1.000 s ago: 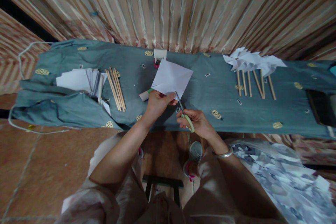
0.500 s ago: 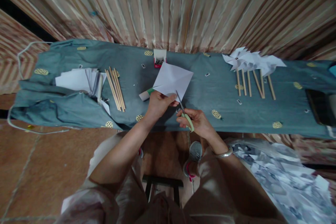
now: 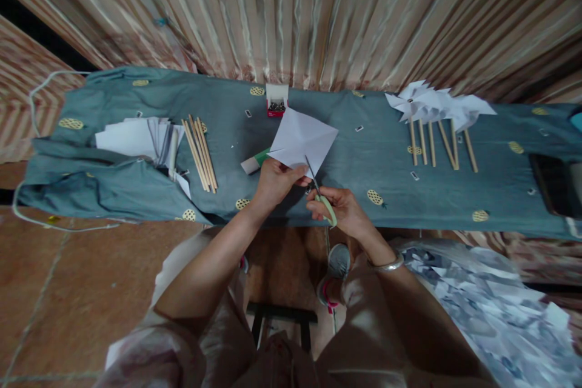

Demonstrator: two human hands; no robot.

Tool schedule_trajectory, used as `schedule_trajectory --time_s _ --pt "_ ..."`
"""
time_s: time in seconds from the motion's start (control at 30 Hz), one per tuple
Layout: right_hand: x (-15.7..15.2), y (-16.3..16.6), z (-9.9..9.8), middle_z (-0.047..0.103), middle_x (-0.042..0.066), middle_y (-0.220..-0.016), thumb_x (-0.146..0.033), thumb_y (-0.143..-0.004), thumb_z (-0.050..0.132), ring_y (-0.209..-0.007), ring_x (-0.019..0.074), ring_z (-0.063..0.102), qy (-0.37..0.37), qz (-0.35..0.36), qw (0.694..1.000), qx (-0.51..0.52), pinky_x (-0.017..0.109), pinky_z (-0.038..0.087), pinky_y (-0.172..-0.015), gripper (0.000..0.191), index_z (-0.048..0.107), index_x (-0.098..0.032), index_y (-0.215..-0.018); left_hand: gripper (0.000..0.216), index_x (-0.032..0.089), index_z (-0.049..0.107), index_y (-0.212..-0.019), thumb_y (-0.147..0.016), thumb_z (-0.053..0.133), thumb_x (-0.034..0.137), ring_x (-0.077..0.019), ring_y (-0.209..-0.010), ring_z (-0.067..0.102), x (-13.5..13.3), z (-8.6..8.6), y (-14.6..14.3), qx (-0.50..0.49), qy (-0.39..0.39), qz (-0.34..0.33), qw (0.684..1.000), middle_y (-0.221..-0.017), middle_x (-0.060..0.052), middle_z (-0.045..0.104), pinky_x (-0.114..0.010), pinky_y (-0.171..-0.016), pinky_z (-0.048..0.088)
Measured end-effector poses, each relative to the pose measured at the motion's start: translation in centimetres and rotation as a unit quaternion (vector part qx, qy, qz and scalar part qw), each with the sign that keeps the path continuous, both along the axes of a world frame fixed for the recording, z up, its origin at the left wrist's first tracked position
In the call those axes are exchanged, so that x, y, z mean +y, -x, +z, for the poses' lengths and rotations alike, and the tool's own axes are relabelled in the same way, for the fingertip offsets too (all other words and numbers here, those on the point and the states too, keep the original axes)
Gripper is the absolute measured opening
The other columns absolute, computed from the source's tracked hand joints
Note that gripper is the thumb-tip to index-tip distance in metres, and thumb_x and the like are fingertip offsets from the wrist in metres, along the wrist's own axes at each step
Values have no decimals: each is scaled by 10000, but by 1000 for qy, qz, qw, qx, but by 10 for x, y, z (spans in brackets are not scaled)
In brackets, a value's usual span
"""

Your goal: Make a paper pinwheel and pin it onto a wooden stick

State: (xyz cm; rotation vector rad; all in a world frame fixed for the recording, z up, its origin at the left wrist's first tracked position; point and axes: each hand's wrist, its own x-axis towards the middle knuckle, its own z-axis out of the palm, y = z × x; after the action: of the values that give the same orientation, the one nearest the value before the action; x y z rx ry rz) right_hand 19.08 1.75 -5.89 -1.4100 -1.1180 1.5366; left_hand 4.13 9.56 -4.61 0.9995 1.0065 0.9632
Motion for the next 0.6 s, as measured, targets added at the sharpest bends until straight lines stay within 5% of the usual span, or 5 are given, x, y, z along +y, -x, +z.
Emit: schedule_trajectory --time_s 0.6 --pt "1 -2 1 610 -40 -584 -565 -658 842 -502 82 518 -18 15 1000 -12 227 445 -505 409 685 -194 -733 173 146 664 -655 -623 783 268 -126 -492 627 -2 -2 -1 -11 -2 -7 1000 -567 3 669 -237 -521 545"
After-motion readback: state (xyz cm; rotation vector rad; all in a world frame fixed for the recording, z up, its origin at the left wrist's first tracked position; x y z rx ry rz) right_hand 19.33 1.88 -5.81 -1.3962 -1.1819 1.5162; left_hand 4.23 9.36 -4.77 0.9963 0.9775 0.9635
